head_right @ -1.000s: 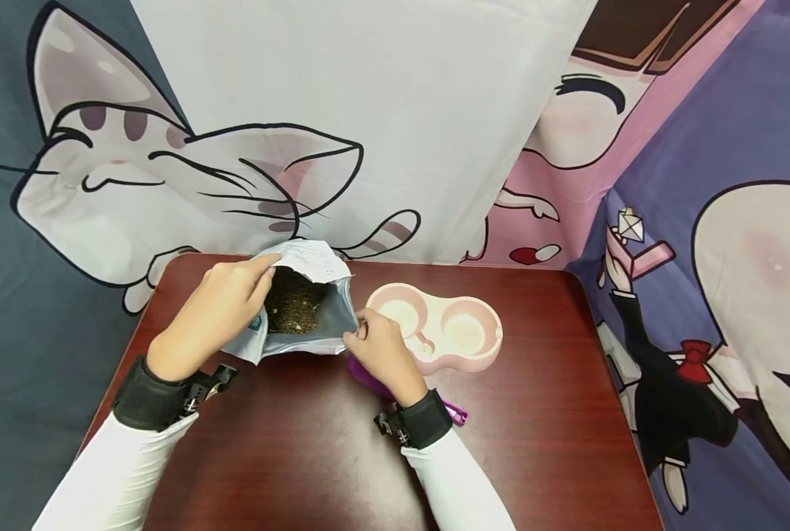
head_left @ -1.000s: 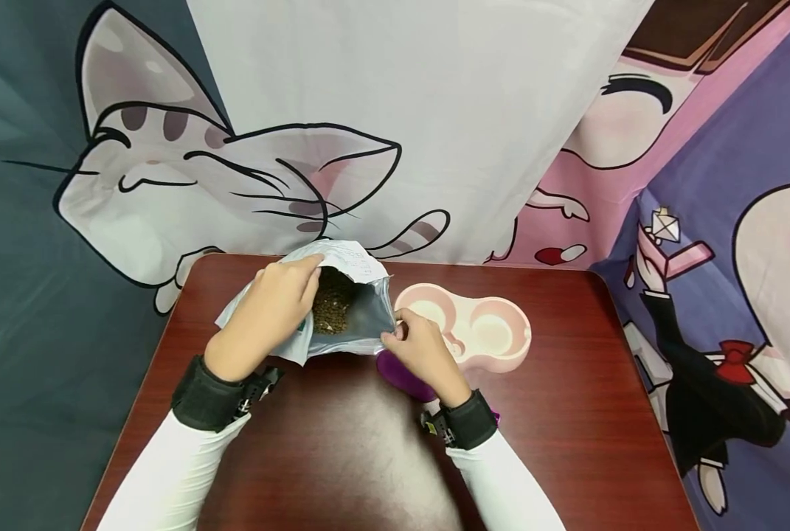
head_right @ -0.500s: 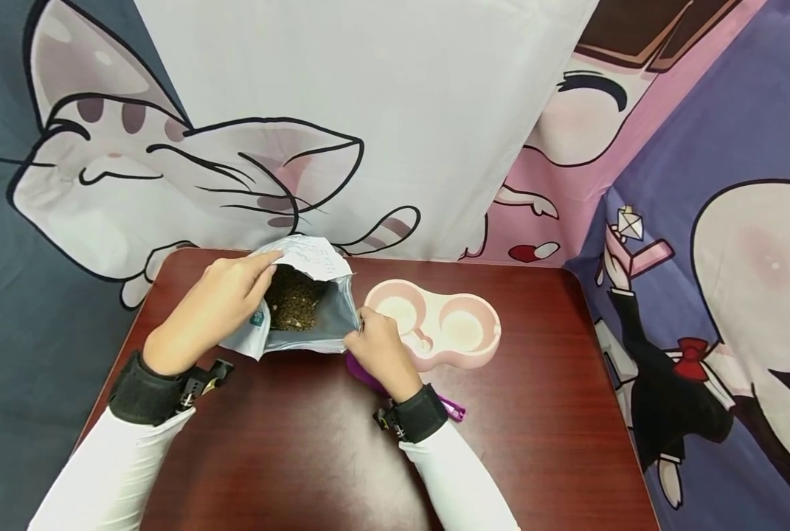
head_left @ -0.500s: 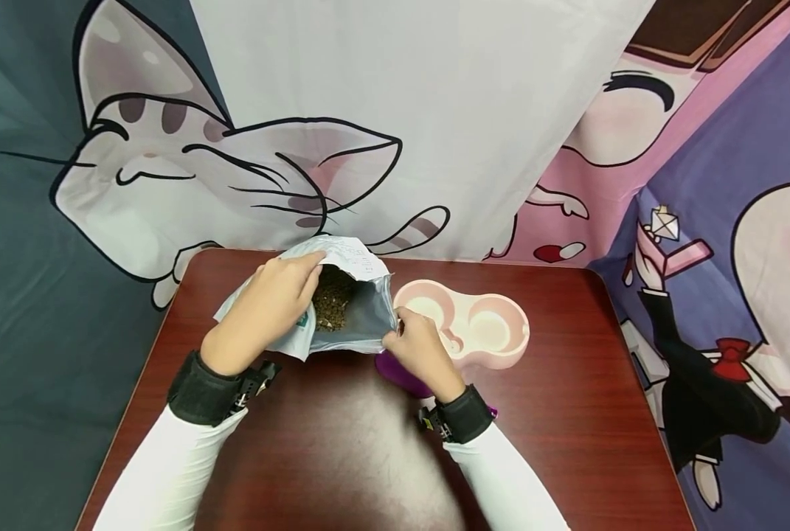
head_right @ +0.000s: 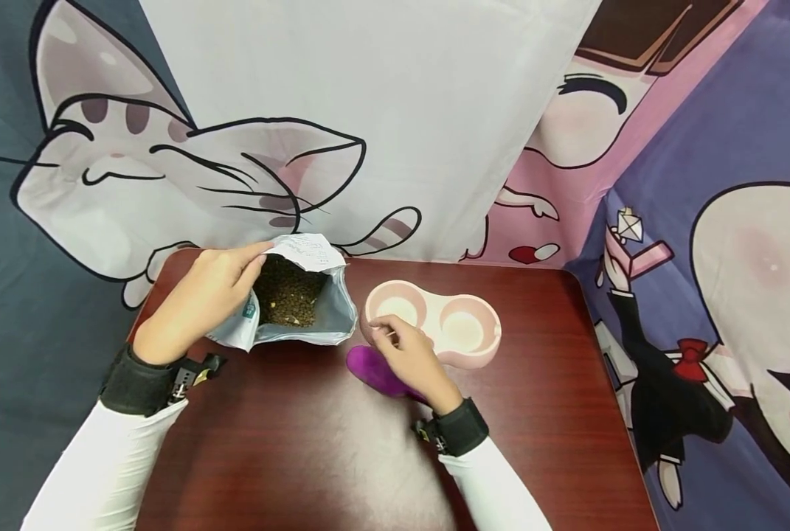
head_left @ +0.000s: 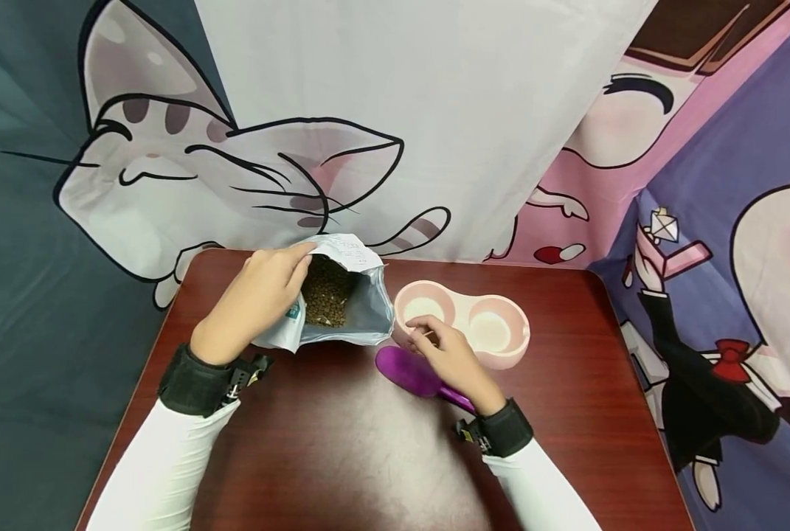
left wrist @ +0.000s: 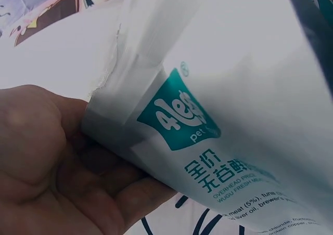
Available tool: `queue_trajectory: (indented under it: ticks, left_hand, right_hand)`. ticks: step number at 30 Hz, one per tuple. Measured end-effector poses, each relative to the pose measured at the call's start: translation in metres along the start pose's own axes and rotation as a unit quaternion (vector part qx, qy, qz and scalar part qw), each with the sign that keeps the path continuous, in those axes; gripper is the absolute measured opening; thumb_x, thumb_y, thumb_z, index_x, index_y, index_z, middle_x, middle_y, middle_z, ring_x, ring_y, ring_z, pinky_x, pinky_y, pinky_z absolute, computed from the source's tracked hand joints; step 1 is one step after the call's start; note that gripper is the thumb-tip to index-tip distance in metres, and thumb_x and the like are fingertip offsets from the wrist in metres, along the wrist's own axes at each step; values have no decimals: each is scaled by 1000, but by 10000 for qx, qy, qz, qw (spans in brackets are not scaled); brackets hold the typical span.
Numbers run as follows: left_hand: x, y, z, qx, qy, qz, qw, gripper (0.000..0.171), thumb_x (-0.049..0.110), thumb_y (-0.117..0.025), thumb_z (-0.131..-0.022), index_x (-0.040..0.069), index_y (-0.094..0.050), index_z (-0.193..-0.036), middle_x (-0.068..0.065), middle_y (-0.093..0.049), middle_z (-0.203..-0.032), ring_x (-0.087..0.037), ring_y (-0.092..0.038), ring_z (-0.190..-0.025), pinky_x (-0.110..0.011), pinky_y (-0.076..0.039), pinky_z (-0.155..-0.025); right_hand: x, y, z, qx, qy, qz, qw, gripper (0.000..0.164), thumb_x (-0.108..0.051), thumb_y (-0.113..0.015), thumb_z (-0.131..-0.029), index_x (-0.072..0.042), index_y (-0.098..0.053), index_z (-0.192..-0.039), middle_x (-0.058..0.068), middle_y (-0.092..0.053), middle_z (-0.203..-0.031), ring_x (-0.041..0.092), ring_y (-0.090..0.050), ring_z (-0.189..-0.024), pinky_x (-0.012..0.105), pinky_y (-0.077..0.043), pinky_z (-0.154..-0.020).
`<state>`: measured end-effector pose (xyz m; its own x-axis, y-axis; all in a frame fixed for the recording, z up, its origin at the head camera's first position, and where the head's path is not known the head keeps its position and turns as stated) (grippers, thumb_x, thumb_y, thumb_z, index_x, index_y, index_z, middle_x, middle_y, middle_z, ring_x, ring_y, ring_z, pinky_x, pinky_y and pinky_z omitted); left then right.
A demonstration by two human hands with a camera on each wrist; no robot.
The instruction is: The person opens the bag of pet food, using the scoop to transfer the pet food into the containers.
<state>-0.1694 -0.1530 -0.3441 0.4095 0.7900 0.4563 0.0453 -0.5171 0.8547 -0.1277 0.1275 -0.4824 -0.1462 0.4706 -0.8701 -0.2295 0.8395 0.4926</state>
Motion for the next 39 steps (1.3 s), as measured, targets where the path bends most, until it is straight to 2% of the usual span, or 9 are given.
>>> queue_trajectory:
  ticks: [3,7,11,13,16,20,25,32,39]
  left_hand:
    - [-2,2,-1,-17,31,37,10000,36,11,-48,-107,0,-64,-138,-26,-68,-129,-43,-68,-116,-60,-52,-98]
    - [-7,5,-4,-54,45,27,10000,36,11,-48,-107,-1,-64,-138,-25,-68,-129,-42,-68,-116,-59,-52,-99]
    - [-12,8,-7,-102,-16,77,9999,36,12,-49,-108,-1,-64,-137,-25,-69,-128,-41,-68,-116,-58,-52,-100]
    - [-13,9,-9,-146,-23,150,9998,36,12,-49,-108,-1,-64,-137,-24,-69,-129,-40,-67,-118,-58,-52,-101]
    - [-15,12,-10,-201,43,240,9995,36,13,-48,-108,0,-65,-137,-22,-69,-130,-39,-66,-120,-58,-51,-102]
    - [-21,16,-11,-196,135,297,9993,36,15,-46,-109,4,-66,-137,-19,-69,-130,-38,-66,-121,-57,-49,-104]
    - [-26,21,-12,-106,122,288,9995,35,14,-47,-109,4,-67,-135,-18,-70,-130,-38,-65,-122,-57,-49,-104]
    - [-27,22,-14,-35,147,276,9995,33,13,-50,-108,2,-69,-133,-19,-70,-129,-38,-65,-122,-57,-49,-104]
    - [-27,21,-13,-53,136,303,9994,34,13,-48,-108,3,-69,-133,-18,-71,-129,-36,-66,-121,-55,-49,-104]
  right_hand:
    - [12,6,11,-46,175,138,9997,24,-18,-59,-105,-8,-68,-125,3,-76,-102,14,-73,-93,32,-60,-86]
    - [29,10,24,-188,508,325,9980,25,-15,-59,-105,-5,-65,-127,9,-73,-118,22,-71,-109,39,-60,-93]
    - [46,15,39,-270,1021,842,9908,25,-11,-62,-103,-9,-65,-127,8,-69,-123,19,-72,-106,36,-60,-92]
    - [53,18,48,-191,1375,1264,9822,26,-10,-64,-100,-9,-66,-126,5,-69,-121,17,-72,-103,34,-60,-90]
    - [63,20,60,30,1917,2059,9596,25,-9,-69,-95,-10,-68,-120,2,-70,-116,16,-70,-103,38,-58,-91]
    - [77,19,75,132,2183,2826,9340,25,-11,-75,-90,-9,-70,-114,2,-69,-111,18,-66,-105,40,-57,-88]
    - [96,14,83,97,2161,3237,9211,33,-14,-82,-84,-7,-69,-114,2,-67,-107,17,-64,-99,37,-56,-85]
    - [114,3,89,-19,1982,3507,9153,47,-19,-89,-80,-4,-66,-117,4,-61,-106,19,-60,-94,40,-56,-80]
    - [123,-7,88,130,1992,3693,9076,46,-16,-89,-78,-5,-66,-117,4,-60,-104,23,-60,-93,41,-55,-79]
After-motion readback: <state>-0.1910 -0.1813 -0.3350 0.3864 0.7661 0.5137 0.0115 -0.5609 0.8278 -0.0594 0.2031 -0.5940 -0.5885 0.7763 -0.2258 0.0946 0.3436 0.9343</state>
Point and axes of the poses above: each hand's wrist, its own z-axis away from the middle knuckle, its own y-axis out of the back of the hand, x = y × z, the point moved 4 cm from there along -z, towards the middle knuckle
